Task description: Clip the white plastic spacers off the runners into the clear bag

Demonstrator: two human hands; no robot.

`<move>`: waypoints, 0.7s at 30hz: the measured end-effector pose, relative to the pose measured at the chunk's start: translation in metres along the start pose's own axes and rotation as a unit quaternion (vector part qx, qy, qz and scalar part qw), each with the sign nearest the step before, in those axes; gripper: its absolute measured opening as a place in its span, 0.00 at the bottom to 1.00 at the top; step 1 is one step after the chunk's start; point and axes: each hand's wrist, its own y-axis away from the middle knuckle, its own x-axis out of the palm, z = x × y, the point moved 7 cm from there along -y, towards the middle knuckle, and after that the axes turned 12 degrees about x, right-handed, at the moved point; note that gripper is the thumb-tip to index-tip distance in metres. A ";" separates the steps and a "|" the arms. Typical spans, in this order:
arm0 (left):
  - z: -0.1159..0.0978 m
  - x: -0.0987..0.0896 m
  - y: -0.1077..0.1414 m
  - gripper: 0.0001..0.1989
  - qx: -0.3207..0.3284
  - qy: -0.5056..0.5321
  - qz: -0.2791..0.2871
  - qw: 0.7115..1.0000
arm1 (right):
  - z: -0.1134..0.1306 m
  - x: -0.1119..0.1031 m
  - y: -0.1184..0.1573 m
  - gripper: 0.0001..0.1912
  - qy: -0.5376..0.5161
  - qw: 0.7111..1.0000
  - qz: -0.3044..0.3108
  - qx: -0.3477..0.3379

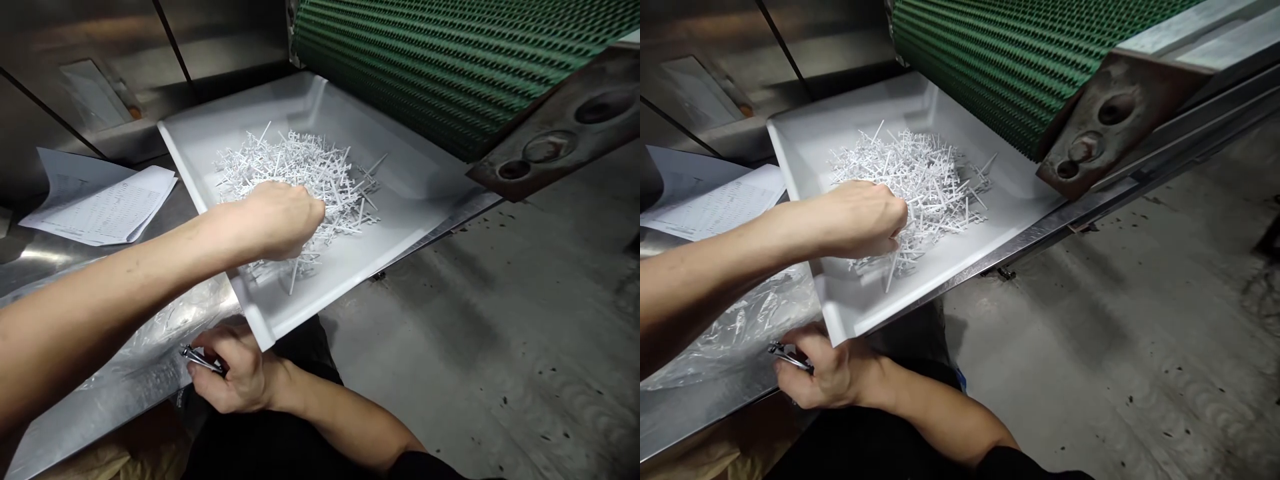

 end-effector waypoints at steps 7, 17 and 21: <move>0.008 0.007 -0.003 0.10 -0.051 -0.096 0.081 0.991 | 0.005 -0.007 0.000 0.14 -0.007 0.998 -0.064 -0.026; 0.014 0.004 -0.001 0.06 -0.011 -0.001 0.038 0.999 | 0.014 -0.017 -0.003 0.10 -0.006 0.997 -0.073 -0.024; 0.036 -0.011 0.025 0.11 0.002 0.036 -0.045 0.998 | 0.017 -0.020 -0.004 0.09 -0.030 0.995 -0.088 -0.036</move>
